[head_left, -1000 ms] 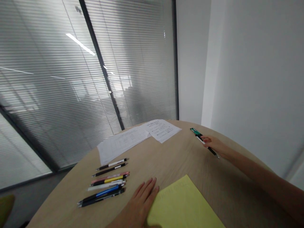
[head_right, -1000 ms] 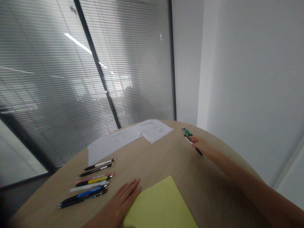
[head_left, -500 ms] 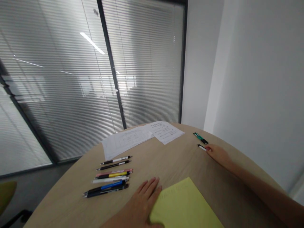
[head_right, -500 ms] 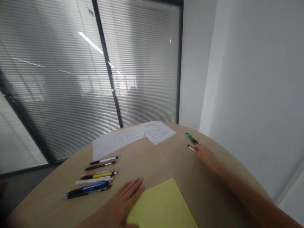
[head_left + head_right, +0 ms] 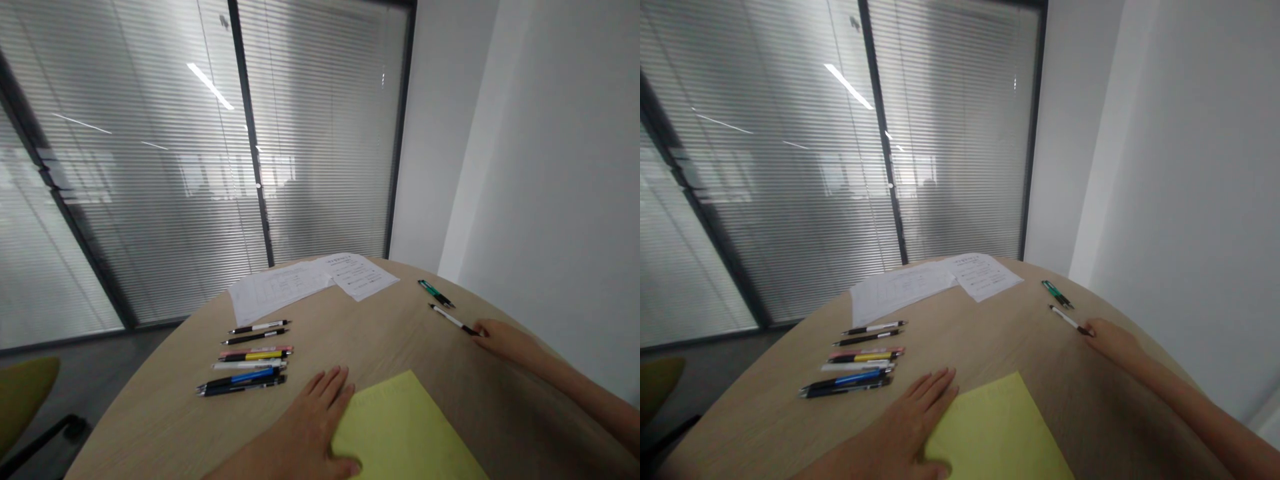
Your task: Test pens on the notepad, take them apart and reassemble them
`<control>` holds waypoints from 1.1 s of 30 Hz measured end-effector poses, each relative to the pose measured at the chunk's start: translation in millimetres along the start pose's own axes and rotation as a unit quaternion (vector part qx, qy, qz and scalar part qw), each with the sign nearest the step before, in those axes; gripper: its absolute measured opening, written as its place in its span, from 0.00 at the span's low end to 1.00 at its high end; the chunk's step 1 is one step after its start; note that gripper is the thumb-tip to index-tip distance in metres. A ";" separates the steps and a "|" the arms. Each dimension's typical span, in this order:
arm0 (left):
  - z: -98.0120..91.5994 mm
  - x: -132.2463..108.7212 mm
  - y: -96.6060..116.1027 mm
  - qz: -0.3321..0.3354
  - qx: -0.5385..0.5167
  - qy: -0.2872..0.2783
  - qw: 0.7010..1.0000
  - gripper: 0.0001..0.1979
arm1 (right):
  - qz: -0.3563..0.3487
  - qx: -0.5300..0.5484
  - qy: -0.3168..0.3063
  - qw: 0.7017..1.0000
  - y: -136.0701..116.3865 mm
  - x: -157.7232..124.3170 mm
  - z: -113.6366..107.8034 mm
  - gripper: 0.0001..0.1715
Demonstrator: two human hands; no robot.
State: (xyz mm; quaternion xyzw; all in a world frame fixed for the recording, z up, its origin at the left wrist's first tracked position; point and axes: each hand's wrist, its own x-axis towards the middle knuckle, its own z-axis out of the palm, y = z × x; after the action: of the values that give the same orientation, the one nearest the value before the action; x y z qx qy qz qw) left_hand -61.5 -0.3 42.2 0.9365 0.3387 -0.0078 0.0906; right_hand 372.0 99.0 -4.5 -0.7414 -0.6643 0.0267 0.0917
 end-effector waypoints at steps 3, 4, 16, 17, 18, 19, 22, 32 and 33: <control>2.8 0.2 -1.8 0.003 0.003 0.011 1.000 0.42 | 0.023 -0.023 -0.016 0.999 7.9 -12.5 -3.3 0.10; 3.5 0.2 -2.1 0.005 0.004 0.013 1.000 0.42 | 0.024 -0.031 -0.018 0.999 9.0 -15.2 -4.3 0.11; -0.8 1.0 -0.4 0.005 0.012 0.004 1.000 0.42 | 0.033 -0.031 0.016 0.999 -29.9 2.2 -5.7 0.13; -0.7 1.0 -0.2 0.006 0.015 0.003 1.000 0.42 | 0.034 -0.033 0.021 0.999 -32.7 5.7 -4.8 0.13; -0.6 0.7 0.0 0.007 0.017 0.003 1.000 0.42 | 0.032 -0.035 0.026 0.999 -34.7 9.5 -3.6 0.14; -0.4 0.2 0.3 0.008 0.019 0.007 1.000 0.42 | 0.030 -0.039 0.032 0.998 -36.0 13.5 -2.1 0.14; 1.1 -1.5 0.6 0.010 0.020 0.027 0.999 0.41 | 0.034 -0.056 0.050 0.997 -37.6 24.8 3.2 0.15; 18.6 11.8 -19.0 0.016 0.020 -0.024 0.999 0.38 | 0.023 -0.090 0.075 0.993 -46.1 40.7 9.3 0.16; 19.9 12.4 -20.3 0.014 0.021 -0.023 0.999 0.37 | 0.023 -0.090 0.076 0.993 -46.6 41.1 9.1 0.16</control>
State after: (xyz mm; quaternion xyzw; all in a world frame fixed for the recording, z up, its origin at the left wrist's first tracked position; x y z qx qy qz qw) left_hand -63.9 19.4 18.3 0.9426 0.3227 -0.0355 0.0788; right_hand 329.6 145.3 -2.0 -0.7616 -0.6379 -0.0873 0.0740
